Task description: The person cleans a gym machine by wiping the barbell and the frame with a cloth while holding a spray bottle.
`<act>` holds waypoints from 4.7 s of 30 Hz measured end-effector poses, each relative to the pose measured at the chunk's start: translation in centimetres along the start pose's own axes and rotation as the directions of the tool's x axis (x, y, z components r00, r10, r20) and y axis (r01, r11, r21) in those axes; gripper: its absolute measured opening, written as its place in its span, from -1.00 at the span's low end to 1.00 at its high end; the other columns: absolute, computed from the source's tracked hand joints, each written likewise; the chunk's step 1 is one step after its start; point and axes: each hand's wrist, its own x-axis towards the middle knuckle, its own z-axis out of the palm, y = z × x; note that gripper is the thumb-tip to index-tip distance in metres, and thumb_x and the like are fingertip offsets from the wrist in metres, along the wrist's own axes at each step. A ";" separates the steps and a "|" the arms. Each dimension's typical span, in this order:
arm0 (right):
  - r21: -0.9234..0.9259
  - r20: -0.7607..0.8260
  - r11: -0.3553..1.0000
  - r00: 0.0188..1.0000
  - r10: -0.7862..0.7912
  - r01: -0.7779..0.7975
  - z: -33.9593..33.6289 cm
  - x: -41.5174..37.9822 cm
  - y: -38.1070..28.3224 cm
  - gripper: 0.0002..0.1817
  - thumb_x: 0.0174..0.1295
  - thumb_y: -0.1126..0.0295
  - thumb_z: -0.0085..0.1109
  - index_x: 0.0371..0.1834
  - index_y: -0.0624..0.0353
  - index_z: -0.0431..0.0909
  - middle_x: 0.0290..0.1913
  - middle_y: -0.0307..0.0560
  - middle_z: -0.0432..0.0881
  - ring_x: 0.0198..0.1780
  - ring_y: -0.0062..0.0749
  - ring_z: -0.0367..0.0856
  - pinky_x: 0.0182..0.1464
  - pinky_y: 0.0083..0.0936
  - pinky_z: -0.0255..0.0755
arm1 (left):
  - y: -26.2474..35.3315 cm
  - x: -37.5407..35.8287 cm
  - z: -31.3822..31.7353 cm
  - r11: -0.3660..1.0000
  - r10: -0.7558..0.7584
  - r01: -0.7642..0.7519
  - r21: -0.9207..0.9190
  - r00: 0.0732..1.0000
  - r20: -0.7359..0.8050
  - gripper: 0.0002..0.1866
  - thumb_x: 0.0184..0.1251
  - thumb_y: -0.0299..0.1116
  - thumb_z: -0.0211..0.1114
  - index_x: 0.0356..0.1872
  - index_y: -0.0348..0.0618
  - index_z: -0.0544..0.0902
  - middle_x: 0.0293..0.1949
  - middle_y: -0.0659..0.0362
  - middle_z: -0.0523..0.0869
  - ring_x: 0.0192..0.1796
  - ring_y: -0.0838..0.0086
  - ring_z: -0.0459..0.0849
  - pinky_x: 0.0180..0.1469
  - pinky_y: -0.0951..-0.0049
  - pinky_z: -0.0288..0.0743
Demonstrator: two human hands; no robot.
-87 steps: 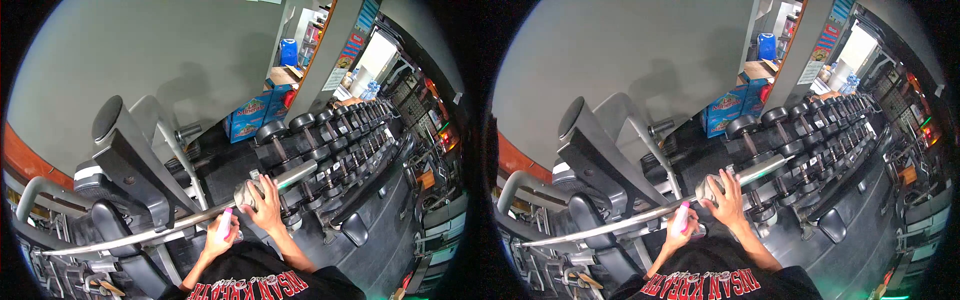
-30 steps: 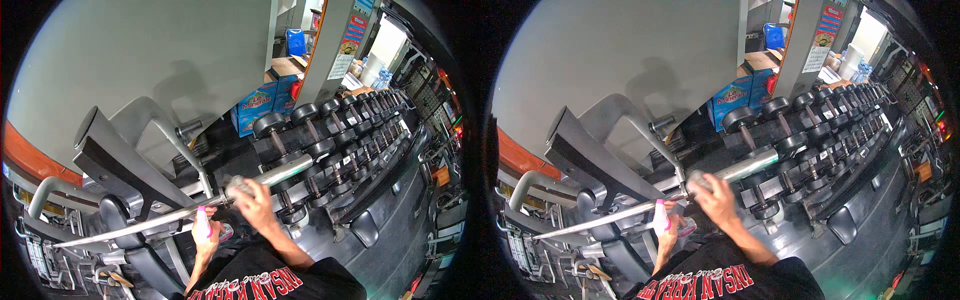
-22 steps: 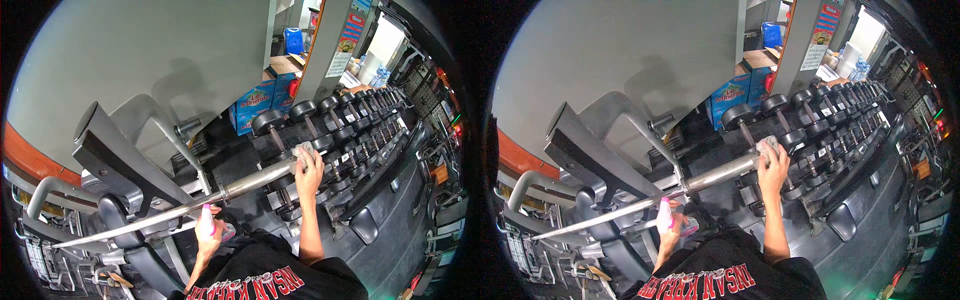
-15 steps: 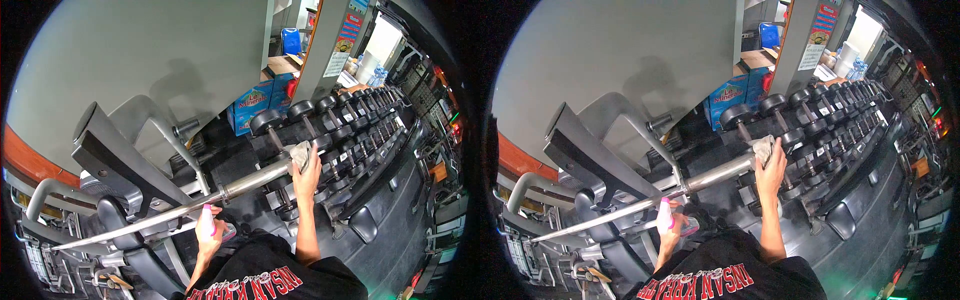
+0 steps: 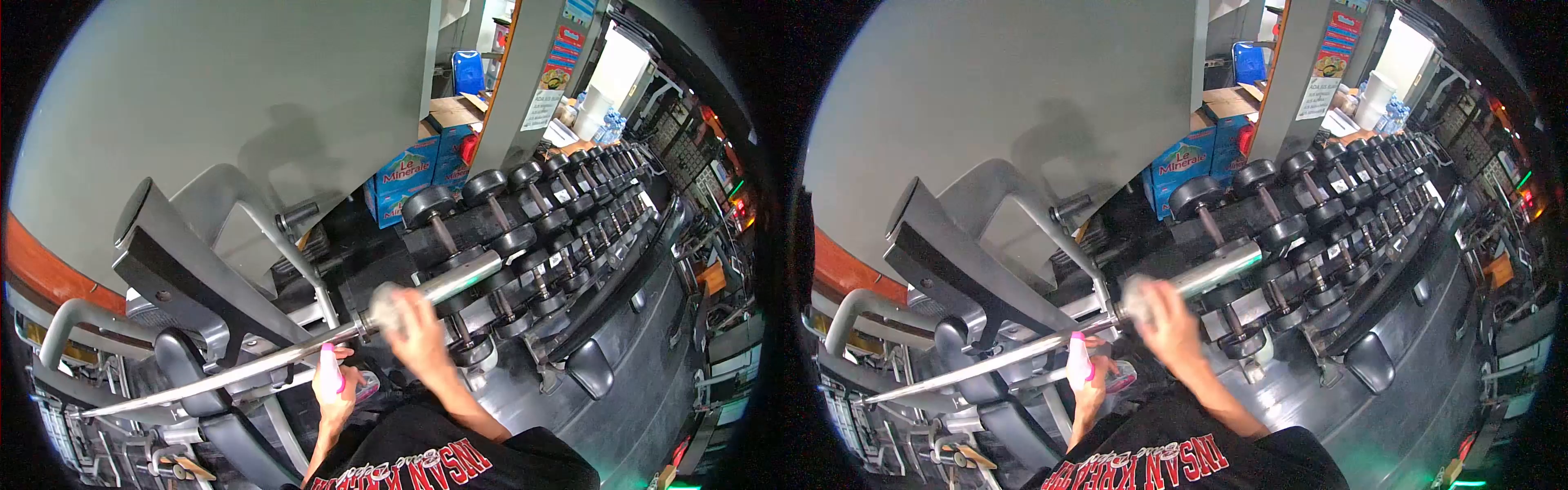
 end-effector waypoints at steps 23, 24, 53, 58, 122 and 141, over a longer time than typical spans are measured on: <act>0.134 0.013 0.988 0.997 -0.075 0.072 0.9 -1.4 -0.3 -0.33 -0.11 0.50 0.34 0.22 0.00 0.46 0.09 -0.10 0.57 0.08 -0.18 0.61 0.04 -0.33 0.57 | 1.5 1.5 1.0 0.995 0.037 -0.041 0.091 0.998 0.046 -0.64 0.11 -0.75 0.11 -0.02 -0.36 0.43 -0.11 0.01 0.60 -0.50 0.50 0.66 -0.40 0.54 0.50; 0.094 0.009 0.991 0.995 -0.096 0.095 0.2 -1.0 0.7 -0.28 -0.16 0.53 0.32 0.23 -0.03 0.46 0.09 -0.15 0.58 0.06 -0.24 0.61 -0.01 -0.38 0.60 | 1.6 1.5 0.8 0.995 0.039 -0.043 0.094 0.998 0.049 -0.64 0.11 -0.75 0.11 -0.02 -0.36 0.43 -0.11 0.01 0.60 -0.50 0.50 0.66 -0.40 0.54 0.50; -0.411 -0.024 0.708 0.783 0.622 -0.575 -10.1 9.6 12.7 -0.54 0.22 0.16 0.11 0.18 0.06 0.47 0.00 0.13 0.63 0.04 0.12 0.59 0.07 -0.10 0.46 | 1.8 0.0 -1.2 0.999 0.010 -0.011 0.041 1.000 0.011 -0.77 0.15 -0.71 0.12 -0.15 -0.37 0.48 -0.35 0.10 0.62 -0.54 0.53 0.63 -0.46 0.53 0.50; -0.099 0.079 0.835 0.833 0.548 -0.541 -8.0 9.3 19.0 -0.51 0.14 0.15 0.26 0.11 0.13 0.53 -0.09 0.11 0.69 0.01 -0.04 0.64 0.08 -0.27 0.46 | 2.2 0.2 -0.9 0.999 -0.007 0.006 0.042 1.000 0.012 -0.81 0.13 -0.71 0.12 -0.21 -0.35 0.50 -0.45 0.16 0.61 -0.54 0.55 0.63 -0.44 0.54 0.48; -0.214 -0.456 0.884 0.843 0.287 -0.416 -8.0 5.5 14.4 -0.54 0.08 0.38 0.28 0.12 0.11 0.54 -0.08 0.10 0.60 -0.02 0.05 0.57 0.01 -0.21 0.44 | 0.5 -0.5 -1.8 1.000 -0.017 0.017 0.010 0.999 -0.030 -0.73 0.12 -0.73 0.13 -0.12 -0.35 0.47 -0.31 0.08 0.63 -0.53 0.53 0.65 -0.45 0.53 0.49; 0.436 -0.390 0.884 0.849 0.357 -0.171 -4.2 4.3 20.7 -0.52 0.11 0.64 0.23 0.17 0.34 0.47 0.14 -0.03 0.56 0.17 -0.35 0.50 0.26 -0.45 0.29 | 1.1 0.0 -1.8 0.996 -0.019 0.017 0.093 1.000 0.018 -0.80 0.13 -0.70 0.12 -0.20 -0.33 0.50 -0.39 0.12 0.63 -0.54 0.51 0.64 -0.43 0.51 0.48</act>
